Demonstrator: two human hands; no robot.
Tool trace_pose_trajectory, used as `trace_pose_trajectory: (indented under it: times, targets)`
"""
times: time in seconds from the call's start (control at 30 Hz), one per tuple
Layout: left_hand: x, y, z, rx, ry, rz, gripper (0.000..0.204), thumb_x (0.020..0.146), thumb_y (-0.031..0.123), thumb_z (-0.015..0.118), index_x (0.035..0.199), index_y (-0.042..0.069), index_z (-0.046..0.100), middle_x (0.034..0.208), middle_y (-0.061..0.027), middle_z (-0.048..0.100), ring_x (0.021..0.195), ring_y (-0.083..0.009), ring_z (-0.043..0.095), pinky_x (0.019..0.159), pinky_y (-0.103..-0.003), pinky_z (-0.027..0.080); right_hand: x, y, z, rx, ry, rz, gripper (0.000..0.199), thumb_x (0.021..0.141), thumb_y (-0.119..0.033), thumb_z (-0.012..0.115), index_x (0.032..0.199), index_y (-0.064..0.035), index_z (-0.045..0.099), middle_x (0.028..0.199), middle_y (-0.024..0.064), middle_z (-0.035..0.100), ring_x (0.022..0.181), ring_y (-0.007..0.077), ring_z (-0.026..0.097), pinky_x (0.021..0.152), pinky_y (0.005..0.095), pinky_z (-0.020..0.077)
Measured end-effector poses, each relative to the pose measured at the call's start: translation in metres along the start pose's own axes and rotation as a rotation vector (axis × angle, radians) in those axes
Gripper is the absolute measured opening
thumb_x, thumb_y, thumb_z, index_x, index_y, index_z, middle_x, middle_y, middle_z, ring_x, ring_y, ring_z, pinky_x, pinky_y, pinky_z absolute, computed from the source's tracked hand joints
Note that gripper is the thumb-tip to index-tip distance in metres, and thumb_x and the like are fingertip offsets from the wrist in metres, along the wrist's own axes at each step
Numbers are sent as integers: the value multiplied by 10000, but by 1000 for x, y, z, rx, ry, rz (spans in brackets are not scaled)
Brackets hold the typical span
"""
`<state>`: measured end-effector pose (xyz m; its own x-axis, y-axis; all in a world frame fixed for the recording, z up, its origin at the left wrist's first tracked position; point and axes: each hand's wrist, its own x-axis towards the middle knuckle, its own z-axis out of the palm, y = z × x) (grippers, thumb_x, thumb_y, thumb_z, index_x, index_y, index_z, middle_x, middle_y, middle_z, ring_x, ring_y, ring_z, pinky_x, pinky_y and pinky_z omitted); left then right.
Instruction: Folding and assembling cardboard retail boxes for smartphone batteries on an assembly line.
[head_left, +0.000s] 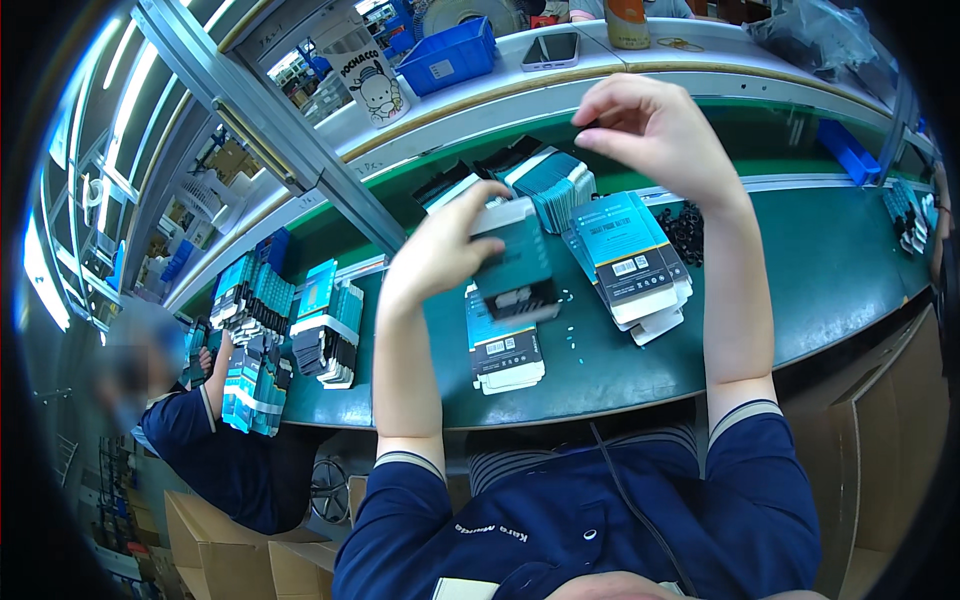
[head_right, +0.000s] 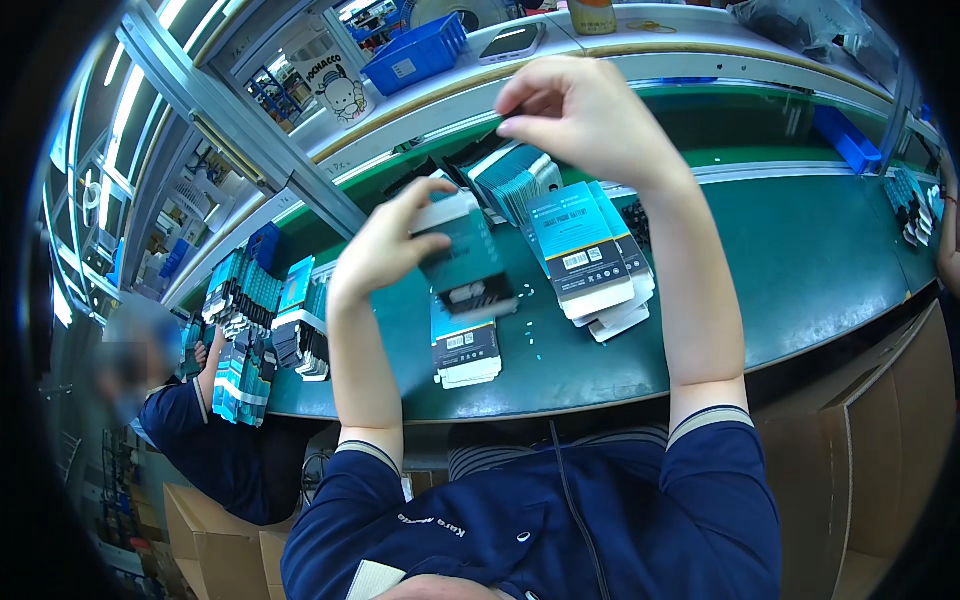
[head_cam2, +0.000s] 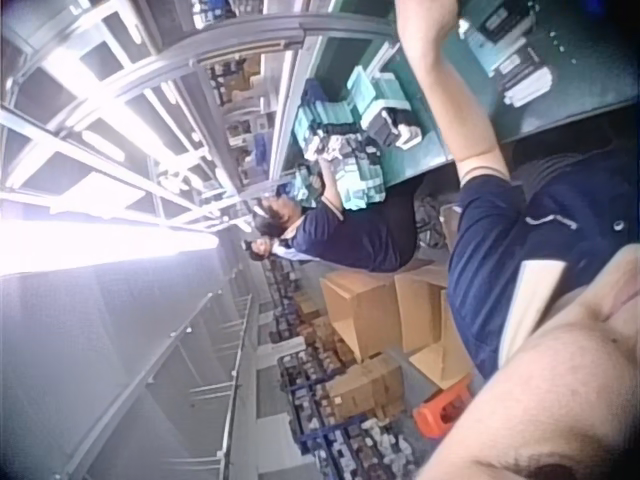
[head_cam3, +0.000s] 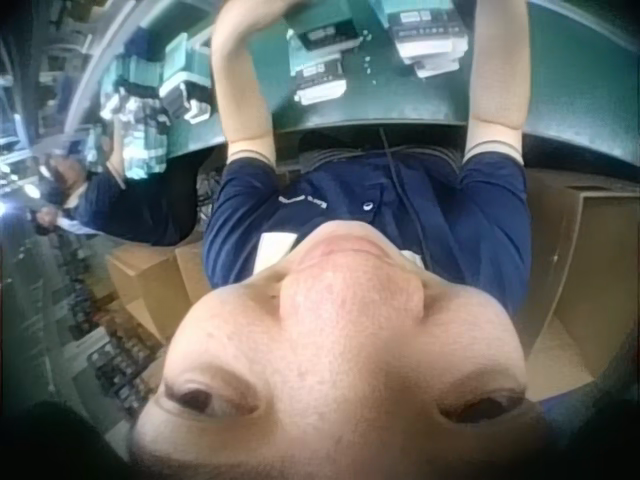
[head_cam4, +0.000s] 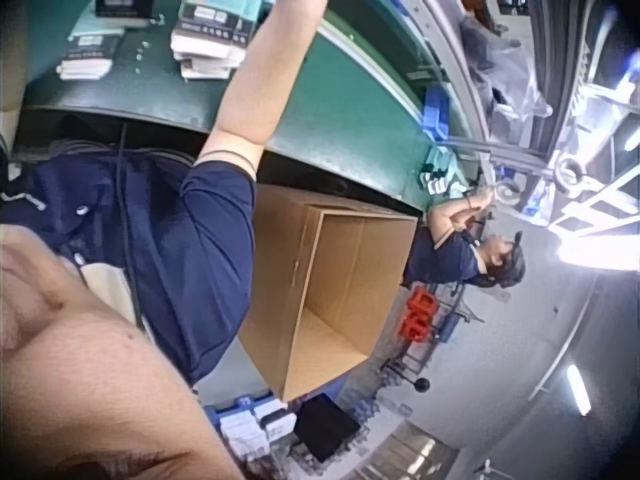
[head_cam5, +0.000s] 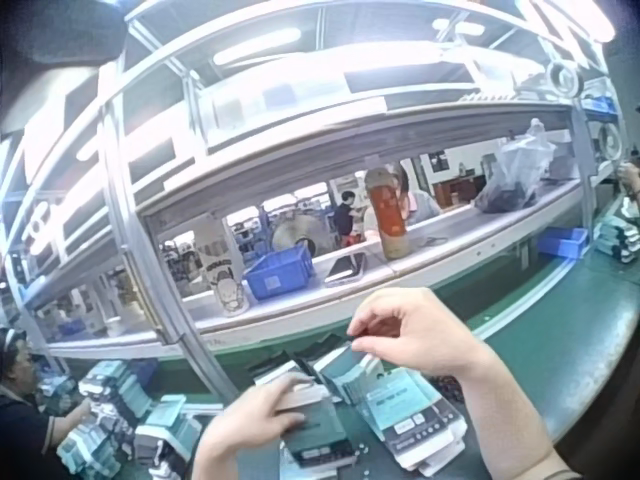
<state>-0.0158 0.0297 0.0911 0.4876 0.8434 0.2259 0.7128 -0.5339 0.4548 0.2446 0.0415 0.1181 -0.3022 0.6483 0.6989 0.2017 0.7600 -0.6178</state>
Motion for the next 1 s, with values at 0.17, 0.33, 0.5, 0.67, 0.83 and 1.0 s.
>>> trace_pose_trajectory:
  times: [0.17,0.33,0.5,0.67,0.83,1.0]
  targets:
    - [-15,21,-13,-608,360,23,315,800,51,716,1080,-40,603,957,-32,629,866,-81,579,760,-221,468,-3,-23,49,155,84,-175,102,764,9,633,859,41,655,834,80,647,730,137,638,685,248,522]
    - [-21,40,-5,-864,462,113,385,827,74,700,1172,-46,577,1019,-80,653,881,-97,604,797,-221,468,-3,-26,69,84,179,-237,88,758,17,632,842,31,654,859,88,656,710,141,630,655,247,510]
    - [-24,51,0,-978,479,210,328,931,165,592,1185,-41,590,960,-21,644,836,-41,549,747,-187,446,-3,-23,77,212,269,-278,105,764,46,627,864,13,638,851,65,647,710,110,611,654,239,497]
    - [-26,60,8,-976,504,216,349,978,232,512,1202,-23,589,928,-2,630,804,-23,519,694,-168,420,-7,-29,85,194,336,-239,217,777,46,617,982,-20,596,799,40,615,656,98,574,595,243,478]
    - [-28,54,8,-907,491,204,349,988,239,492,1194,-23,595,867,23,607,735,-6,474,618,-154,381,-6,-24,84,-36,357,-395,193,752,37,633,928,-14,572,775,60,605,613,139,574,567,252,476]
    - [-28,57,10,-967,521,219,332,986,231,496,1180,-15,608,838,31,596,706,3,447,582,-149,348,-7,-23,86,-14,348,-385,180,732,39,638,877,-21,551,773,68,607,606,157,577,570,259,483]
